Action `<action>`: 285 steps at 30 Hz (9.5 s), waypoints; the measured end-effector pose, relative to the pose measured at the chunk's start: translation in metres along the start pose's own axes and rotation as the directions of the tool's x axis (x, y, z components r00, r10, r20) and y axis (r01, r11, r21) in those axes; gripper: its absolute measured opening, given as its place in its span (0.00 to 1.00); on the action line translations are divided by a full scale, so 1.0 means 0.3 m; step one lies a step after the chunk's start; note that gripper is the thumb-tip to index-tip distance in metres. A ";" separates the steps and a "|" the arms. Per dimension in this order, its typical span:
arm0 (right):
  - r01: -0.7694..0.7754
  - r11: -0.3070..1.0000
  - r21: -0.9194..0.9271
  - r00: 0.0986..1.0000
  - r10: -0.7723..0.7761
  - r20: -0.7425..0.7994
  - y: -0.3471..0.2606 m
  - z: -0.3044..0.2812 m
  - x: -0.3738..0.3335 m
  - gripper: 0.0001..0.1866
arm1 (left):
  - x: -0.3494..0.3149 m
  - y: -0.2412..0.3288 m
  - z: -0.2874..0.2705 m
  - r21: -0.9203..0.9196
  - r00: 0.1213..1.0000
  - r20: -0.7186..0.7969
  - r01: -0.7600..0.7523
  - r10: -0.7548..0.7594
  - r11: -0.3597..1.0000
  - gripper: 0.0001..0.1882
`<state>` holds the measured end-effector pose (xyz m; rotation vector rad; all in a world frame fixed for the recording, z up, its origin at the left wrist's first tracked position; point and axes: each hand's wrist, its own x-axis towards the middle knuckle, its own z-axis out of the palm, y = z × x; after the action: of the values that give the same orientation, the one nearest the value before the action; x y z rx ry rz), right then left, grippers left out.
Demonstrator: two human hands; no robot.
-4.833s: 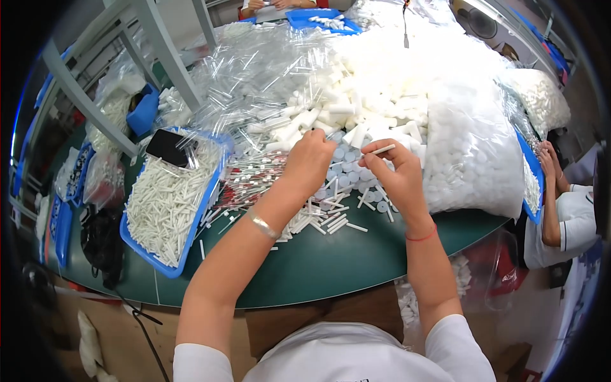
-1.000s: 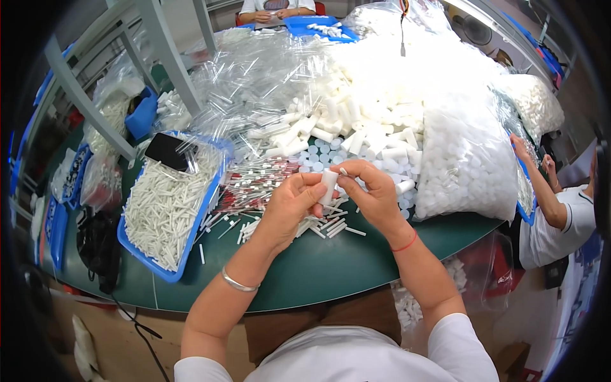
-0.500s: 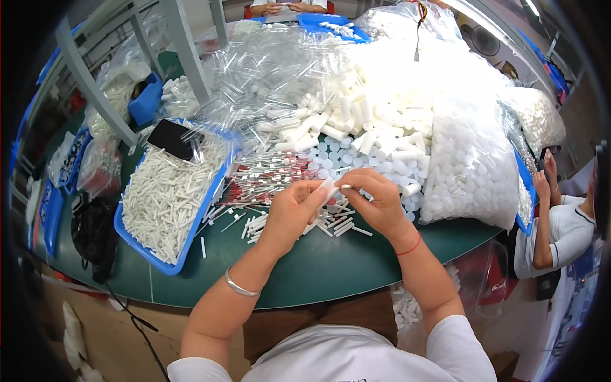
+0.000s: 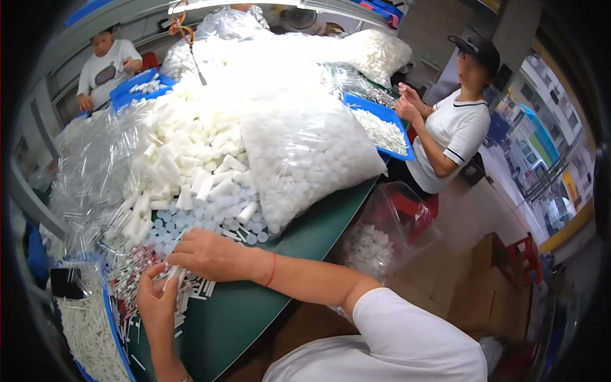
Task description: Assembling small white plastic components by hand at a factory workbench.
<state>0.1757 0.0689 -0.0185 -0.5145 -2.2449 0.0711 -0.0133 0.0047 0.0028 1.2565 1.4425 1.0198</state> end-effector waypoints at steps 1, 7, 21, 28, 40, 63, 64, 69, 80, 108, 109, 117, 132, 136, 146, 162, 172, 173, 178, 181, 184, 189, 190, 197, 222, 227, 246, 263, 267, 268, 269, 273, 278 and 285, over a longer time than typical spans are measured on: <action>-0.014 0.999 0.038 0.999 0.012 0.044 -0.016 -0.006 0.001 0.17 | 0.002 -0.004 0.004 0.023 1.000 -0.004 0.006 -0.006 1.000 0.19; -0.014 0.969 0.246 0.993 -0.016 0.119 -0.071 -0.008 0.012 0.29 | -0.009 0.003 0.018 0.010 0.998 -0.056 0.015 -0.014 1.000 0.22; 0.253 0.744 -0.618 0.022 -0.643 -0.765 -0.587 -1.216 -0.031 0.18 | -0.038 0.012 -0.007 -0.208 0.992 0.093 -0.061 0.081 0.976 0.12; -0.242 0.970 -0.014 0.926 0.227 -0.302 -0.226 -0.590 0.073 0.16 | -0.047 0.026 0.008 -0.294 0.988 0.142 -0.024 0.068 0.956 0.11; -0.103 0.988 0.115 0.991 0.093 0.094 -0.110 -0.144 0.021 0.08 | -0.035 -0.016 -0.026 -0.346 0.983 0.175 0.005 0.060 0.938 0.10; -0.329 0.894 0.305 0.944 0.303 0.130 -0.098 -0.152 0.056 0.11 | -0.019 -0.061 -0.006 -0.241 0.879 0.398 -0.176 0.263 0.954 0.14; -0.347 0.882 0.318 0.938 0.323 0.127 -0.092 -0.146 0.044 0.10 | -0.023 -0.053 -0.007 -0.242 0.879 0.401 -0.171 0.259 0.955 0.14; -0.387 0.877 0.285 0.912 0.319 0.256 -0.081 -0.183 0.024 0.09 | -0.027 -0.043 -0.004 -0.114 0.922 0.351 -0.127 0.160 0.985 0.14; -0.259 0.950 0.173 0.931 0.198 0.306 -0.142 -0.141 0.062 0.29 | -0.047 -0.005 0.005 0.074 0.958 0.279 -0.081 0.057 0.994 0.24; -0.578 -0.247 0.778 0.702 0.336 0.628 -0.145 -0.014 0.009 0.24 | -0.073 -0.012 0.037 -0.245 0.936 0.306 -0.100 0.175 0.964 0.25; -0.583 -0.245 0.775 0.698 0.336 0.632 -0.148 -0.024 0.004 0.24 | -0.077 -0.011 0.045 -0.256 0.935 0.310 -0.091 0.171 0.962 0.25; -0.511 -0.221 0.831 0.713 0.430 0.553 -0.229 -0.155 -0.103 0.23 | -0.144 0.015 0.137 -0.321 0.854 0.513 0.095 0.089 0.942 0.25; -0.892 0.125 0.434 0.315 0.862 0.398 -0.652 -0.221 -0.560 0.15 | -0.527 -0.194 0.410 -0.621 0.719 0.694 0.614 -0.021 0.488 0.29; -0.879 -0.023 0.477 0.226 0.860 0.458 -0.636 -0.188 -0.566 0.13 | -0.540 -0.273 0.409 -0.616 0.698 0.710 0.678 -0.090 0.400 0.27; -0.886 -0.112 0.450 0.122 0.881 0.458 -0.585 -0.129 -0.497 0.12 | -0.505 -0.281 0.403 -0.674 0.753 0.651 0.633 -0.100 0.381 0.24; -0.880 -0.012 0.474 0.135 0.953 0.273 -0.624 -0.051 -0.463 0.15 | -0.487 -0.249 0.384 -0.645 0.741 0.633 0.664 -0.223 0.378 0.21; -0.533 -0.405 0.743 0.178 0.805 0.566 -0.606 -0.065 -0.504 0.18 | -0.501 -0.240 0.380 -0.558 0.809 0.545 0.545 -0.219 0.626 0.26; -0.540 -0.404 0.738 0.178 0.802 0.570 -0.610 -0.061 -0.501 0.18 | -0.500 -0.235 0.378 -0.521 0.808 0.536 0.545 -0.244 0.657 0.27; -0.514 -0.346 0.785 0.123 0.876 0.467 -0.637 -0.041 -0.474 0.21 | -0.508 -0.203 0.376 -0.469 0.811 0.491 0.553 -0.318 0.688 0.26; -0.466 -0.402 0.788 0.144 0.844 0.517 -0.609 -0.041 -0.488 0.21 | -0.501 -0.217 0.376 -0.492 0.846 0.465 0.490 -0.259 0.719 0.25; -0.448 -0.401 0.799 0.210 0.821 0.531 -0.605 -0.043 -0.503 0.22 | -0.497 -0.211 0.387 -0.455 0.825 0.468 0.532 -0.316 0.714 0.26; -0.514 -0.315 0.798 0.260 0.829 0.495 -0.613 -0.055 -0.511 0.20 | -0.490 -0.268 0.389 -0.526 0.848 0.504 0.454 -0.166 0.719 0.23; -0.613 -0.296 0.733 0.220 0.827 0.518 -0.617 -0.074 -0.494 0.20 | -0.495 -0.277 0.393 -0.568 0.842 0.513 0.478 -0.166 0.670 0.24; -0.646 0.759 0.080 0.756 0.622 0.205 -0.593 -0.265 -0.538 0.34 | -0.519 -0.223 0.350 -0.663 0.852 0.498 0.494 -0.162 0.563 0.21; -0.846 0.530 0.067 0.532 0.847 0.015 -0.622 -0.272 -0.791 0.33 | -0.515 -0.180 0.417 0.078 0.705 0.709 -0.027 -0.037 0.997 0.18; -0.912 0.285 -0.296 0.294 0.956 0.018 -0.611 -0.313 -1.345 0.35 | -0.440 -0.081 0.210 0.177 0.866 0.315 -0.456 0.389 0.872 0.09; -0.233 0.965 0.121 0.950 0.199 0.241 -0.139 0.018 0.050 0.04 | -0.115 -0.202 0.152 0.684 0.573 0.276 -0.681 0.771 0.261 0.11; -0.559 0.784 0.270 0.827 0.504 0.249 -0.027 -0.031 0.089 0.06 | -0.116 -0.176 0.141 0.749 0.768 0.278 -0.549 0.577 0.371 0.20; -0.591 0.761 0.266 0.802 0.518 0.298 -0.034 -0.059 0.017 0.07 | -0.118 -0.172 0.151 0.768 0.798 0.231 -0.501 0.557 0.400 0.17; -0.583 0.755 0.300 0.811 0.519 0.271 -0.039 -0.061 -0.005 0.08 | -0.119 -0.169 0.156 0.771 0.800 0.209 -0.488 0.562 0.408 0.15; -0.583 0.755 0.300 0.811 0.520 0.268 -0.043 -0.065 -0.024 0.08 | -0.119 -0.168 0.159 0.771 0.799 0.212 -0.491 0.563 0.406 0.15; -0.688 0.640 0.341 0.725 0.618 0.304 -0.057 -0.065 -0.088 0.07 | -0.115 -0.184 0.153 0.734 0.821 0.187 -0.482 0.540 0.479 0.14; -0.646 0.675 0.356 0.763 0.561 0.322 -0.075 -0.070 -0.106 0.06 | -0.102 -0.195 0.145 0.529 0.794 0.087 -0.548 0.601 0.648 0.15; -0.529 0.750 0.398 0.849 0.479 0.225 -0.088 -0.067 -0.103 0.05 | -0.113 -0.140 0.125 0.024 0.937 -0.039 -0.348 0.348 0.937 0.12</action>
<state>0.1997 0.0306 -0.0215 -0.8618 -2.0308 0.9000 0.0157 -0.0341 -0.0417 1.5477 1.2868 1.2769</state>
